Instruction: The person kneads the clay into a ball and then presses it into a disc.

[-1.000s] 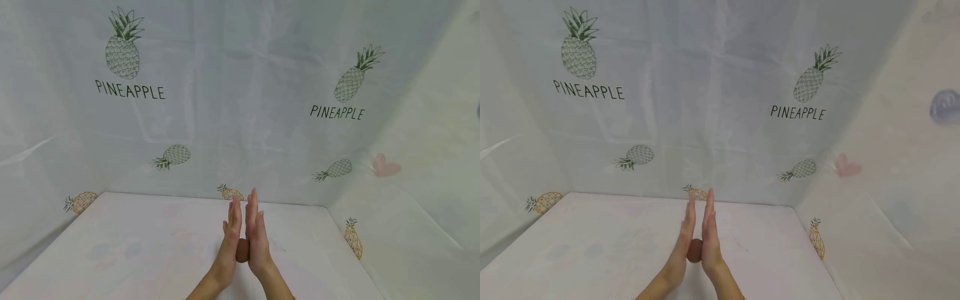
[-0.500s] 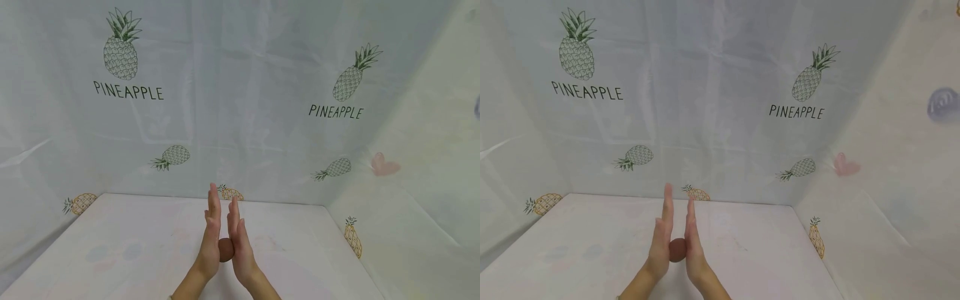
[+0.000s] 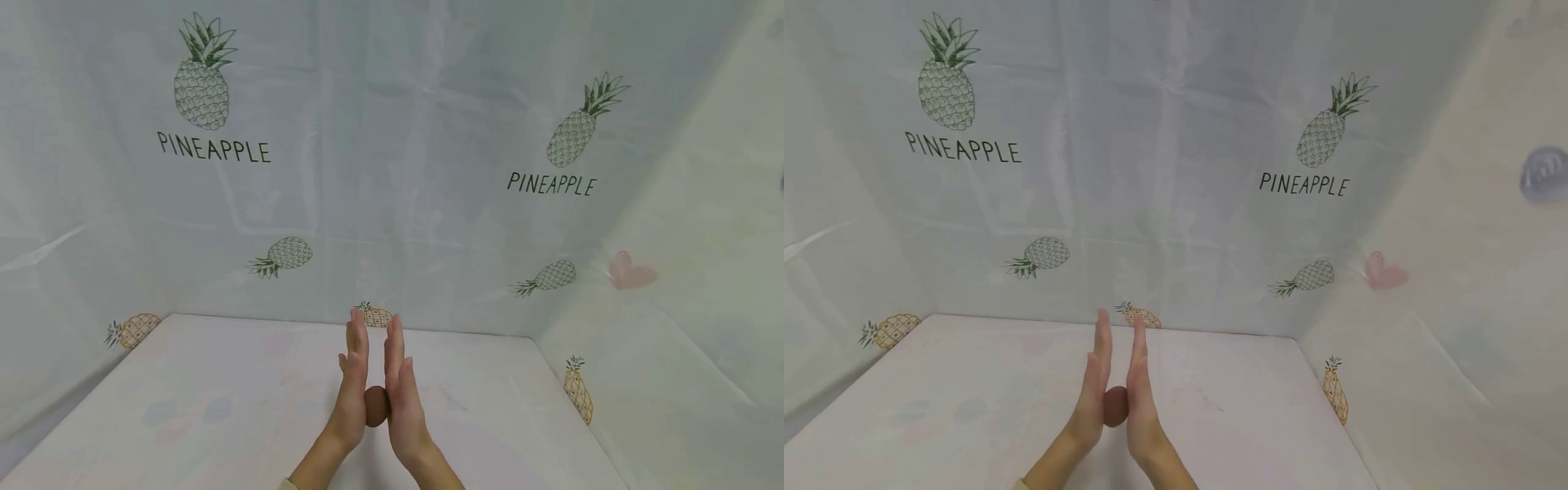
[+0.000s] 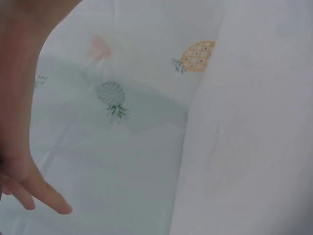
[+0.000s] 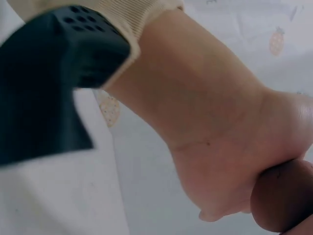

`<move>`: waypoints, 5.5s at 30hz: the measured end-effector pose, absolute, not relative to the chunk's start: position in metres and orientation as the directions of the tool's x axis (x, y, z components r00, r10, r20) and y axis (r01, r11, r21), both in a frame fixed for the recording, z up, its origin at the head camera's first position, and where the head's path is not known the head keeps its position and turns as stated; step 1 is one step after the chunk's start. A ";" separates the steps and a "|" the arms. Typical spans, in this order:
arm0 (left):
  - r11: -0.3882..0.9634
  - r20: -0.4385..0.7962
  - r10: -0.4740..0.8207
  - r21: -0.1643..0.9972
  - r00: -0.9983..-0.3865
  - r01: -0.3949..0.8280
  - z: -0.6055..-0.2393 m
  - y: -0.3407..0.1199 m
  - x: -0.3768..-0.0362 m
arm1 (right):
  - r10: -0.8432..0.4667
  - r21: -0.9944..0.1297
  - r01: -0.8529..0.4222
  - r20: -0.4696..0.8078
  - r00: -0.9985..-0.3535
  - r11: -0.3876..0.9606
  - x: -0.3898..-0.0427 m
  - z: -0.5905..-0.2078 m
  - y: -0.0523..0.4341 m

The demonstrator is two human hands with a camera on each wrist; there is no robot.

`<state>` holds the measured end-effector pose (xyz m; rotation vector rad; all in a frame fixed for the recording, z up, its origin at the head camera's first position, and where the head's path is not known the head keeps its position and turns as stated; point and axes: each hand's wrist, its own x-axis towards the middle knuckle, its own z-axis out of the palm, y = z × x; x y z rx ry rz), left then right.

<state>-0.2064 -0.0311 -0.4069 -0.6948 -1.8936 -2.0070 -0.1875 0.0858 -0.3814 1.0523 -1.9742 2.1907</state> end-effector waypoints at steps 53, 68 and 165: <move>-0.107 0.559 0.221 0.828 -0.799 0.550 -0.411 -0.012 -0.194 | -0.326 -0.882 -0.446 0.470 -0.820 -0.148 -0.196 -0.377 0.106; -0.088 0.582 0.237 0.810 -0.778 0.580 -0.408 -0.005 -0.184 | -0.358 -0.913 -0.322 0.396 -0.846 -0.250 -0.218 -0.390 0.113; -0.127 0.544 0.115 0.838 -0.831 0.531 -0.398 -0.030 -0.205 | -0.434 -0.873 -0.417 0.488 -0.758 -0.253 -0.201 -0.386 0.089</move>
